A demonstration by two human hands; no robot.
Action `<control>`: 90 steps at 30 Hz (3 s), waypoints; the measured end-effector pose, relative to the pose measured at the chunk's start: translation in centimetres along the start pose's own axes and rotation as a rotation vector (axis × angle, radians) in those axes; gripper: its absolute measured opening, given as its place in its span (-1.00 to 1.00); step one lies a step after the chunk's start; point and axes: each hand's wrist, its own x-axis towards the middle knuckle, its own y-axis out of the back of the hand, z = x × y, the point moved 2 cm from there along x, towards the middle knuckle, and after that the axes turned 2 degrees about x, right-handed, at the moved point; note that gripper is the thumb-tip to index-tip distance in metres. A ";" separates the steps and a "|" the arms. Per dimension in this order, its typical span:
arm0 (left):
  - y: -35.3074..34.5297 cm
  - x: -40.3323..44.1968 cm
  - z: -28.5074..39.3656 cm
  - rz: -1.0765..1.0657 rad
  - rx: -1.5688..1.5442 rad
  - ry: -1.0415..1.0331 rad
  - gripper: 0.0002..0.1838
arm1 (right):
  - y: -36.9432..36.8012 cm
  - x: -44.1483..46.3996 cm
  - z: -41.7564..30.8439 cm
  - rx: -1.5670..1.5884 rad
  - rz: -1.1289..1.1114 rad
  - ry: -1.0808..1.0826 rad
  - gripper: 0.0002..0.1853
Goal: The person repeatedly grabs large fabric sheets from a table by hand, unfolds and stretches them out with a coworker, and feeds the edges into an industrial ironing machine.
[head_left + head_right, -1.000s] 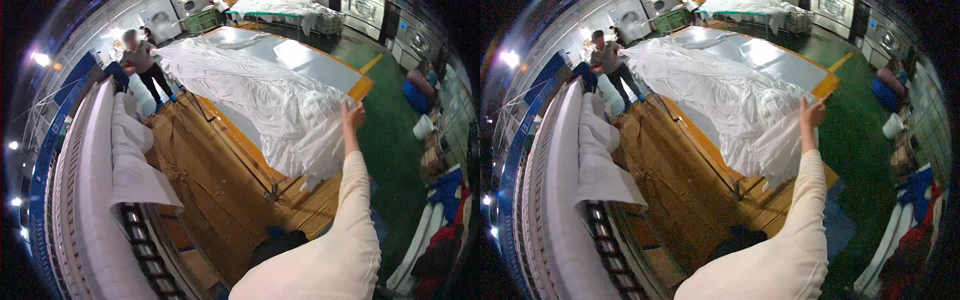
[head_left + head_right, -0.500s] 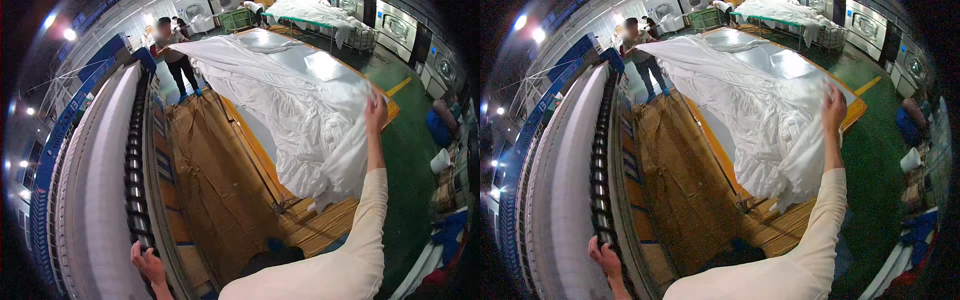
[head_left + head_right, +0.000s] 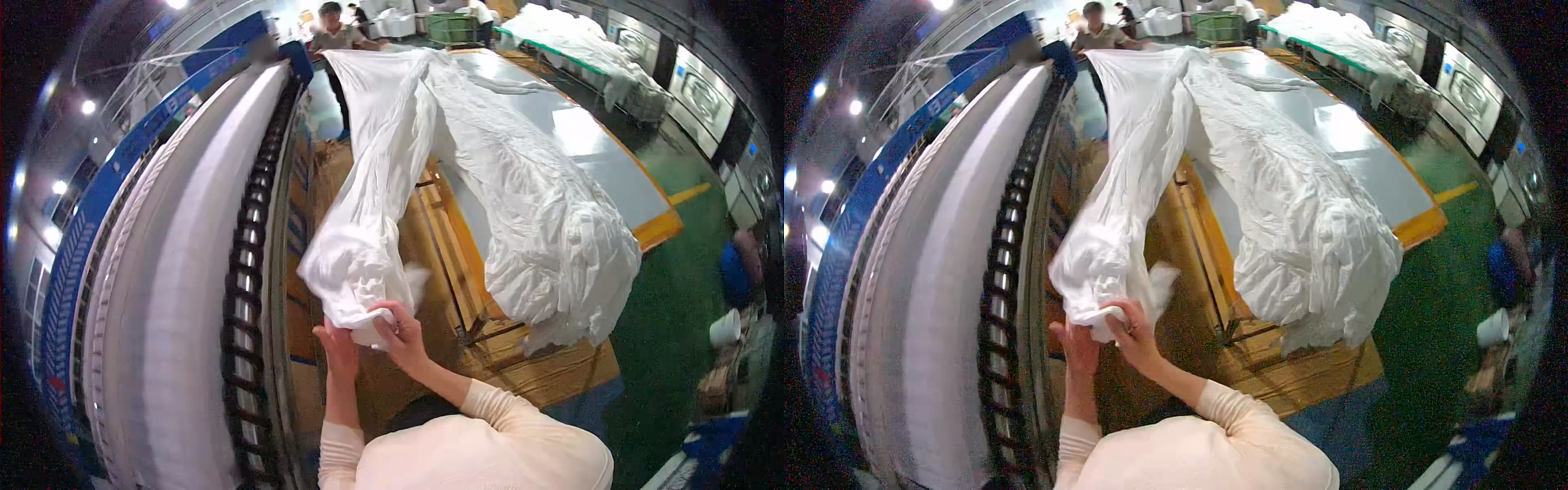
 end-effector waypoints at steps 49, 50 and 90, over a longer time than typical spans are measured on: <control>9.1 -2.9 -24.8 0.237 0.182 0.845 0.08 | 7.0 -2.5 -9.9 1.068 0.104 -0.158 -0.45; 7.4 -2.1 -25.0 0.122 -0.095 0.871 0.06 | 6.3 -2.8 -11.0 1.109 -0.004 -0.126 -0.44; 10.3 -6.6 -6.6 0.340 0.929 -0.021 -0.59 | 1.1 -4.0 -7.8 0.693 0.297 -0.439 -0.50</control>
